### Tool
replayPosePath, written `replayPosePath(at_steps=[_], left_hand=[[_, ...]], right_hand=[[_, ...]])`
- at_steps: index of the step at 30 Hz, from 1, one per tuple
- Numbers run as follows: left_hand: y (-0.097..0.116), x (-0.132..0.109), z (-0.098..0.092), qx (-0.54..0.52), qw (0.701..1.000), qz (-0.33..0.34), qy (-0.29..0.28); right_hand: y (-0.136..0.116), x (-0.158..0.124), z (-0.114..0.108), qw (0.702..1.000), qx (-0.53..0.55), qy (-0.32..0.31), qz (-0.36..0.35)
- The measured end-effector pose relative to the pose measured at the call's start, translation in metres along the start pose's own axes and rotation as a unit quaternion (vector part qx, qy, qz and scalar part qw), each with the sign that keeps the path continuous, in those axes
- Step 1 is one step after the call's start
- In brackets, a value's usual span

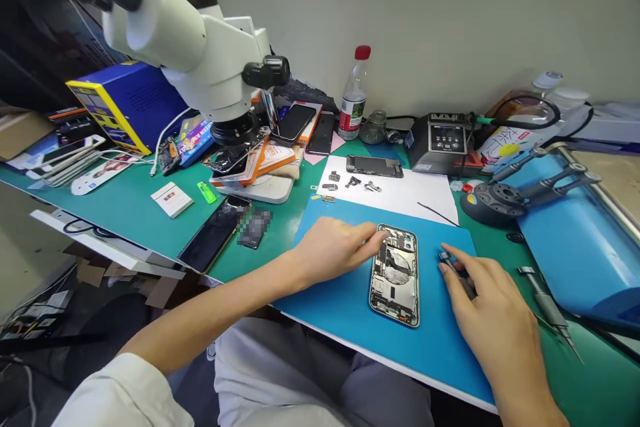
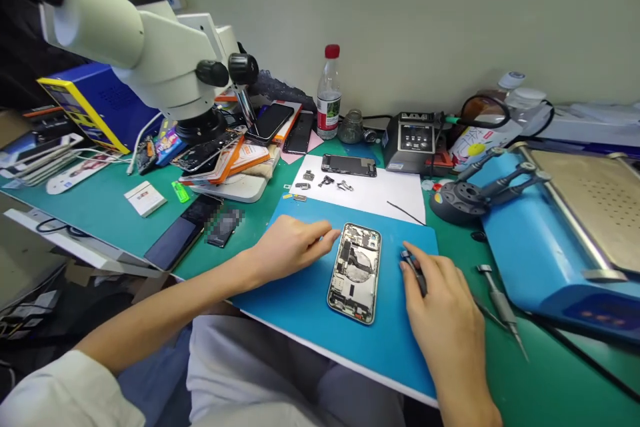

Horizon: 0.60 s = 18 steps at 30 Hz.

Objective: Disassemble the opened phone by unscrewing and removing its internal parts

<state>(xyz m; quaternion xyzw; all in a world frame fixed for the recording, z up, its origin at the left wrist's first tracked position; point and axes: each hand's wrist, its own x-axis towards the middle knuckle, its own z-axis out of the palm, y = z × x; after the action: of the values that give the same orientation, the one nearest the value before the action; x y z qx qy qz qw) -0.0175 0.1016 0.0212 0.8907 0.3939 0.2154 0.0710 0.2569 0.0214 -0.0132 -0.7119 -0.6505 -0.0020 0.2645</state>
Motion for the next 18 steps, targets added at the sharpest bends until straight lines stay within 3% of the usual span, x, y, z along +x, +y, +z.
replayPosePath(at_steps=[4,7,13,18], left_hand=[[-0.001,-0.023,-0.010,0.012,0.998,-0.061,-0.011],[-0.017,-0.027,-0.021,0.021,0.992,-0.123,-0.005],[-0.062,-0.003,-0.043,0.043,0.978,-0.202,0.023],[-0.082,0.022,-0.045,0.048,0.976,-0.213,-0.002]], right_hand=[[0.005,0.000,0.003,1.000,-0.001,0.007,-0.019],[0.007,0.000,0.004,1.000,-0.003,0.015,-0.026],[0.005,0.000,0.003,0.999,-0.010,0.025,-0.040],[0.006,0.000,0.001,0.999,-0.008,0.018,-0.048]])
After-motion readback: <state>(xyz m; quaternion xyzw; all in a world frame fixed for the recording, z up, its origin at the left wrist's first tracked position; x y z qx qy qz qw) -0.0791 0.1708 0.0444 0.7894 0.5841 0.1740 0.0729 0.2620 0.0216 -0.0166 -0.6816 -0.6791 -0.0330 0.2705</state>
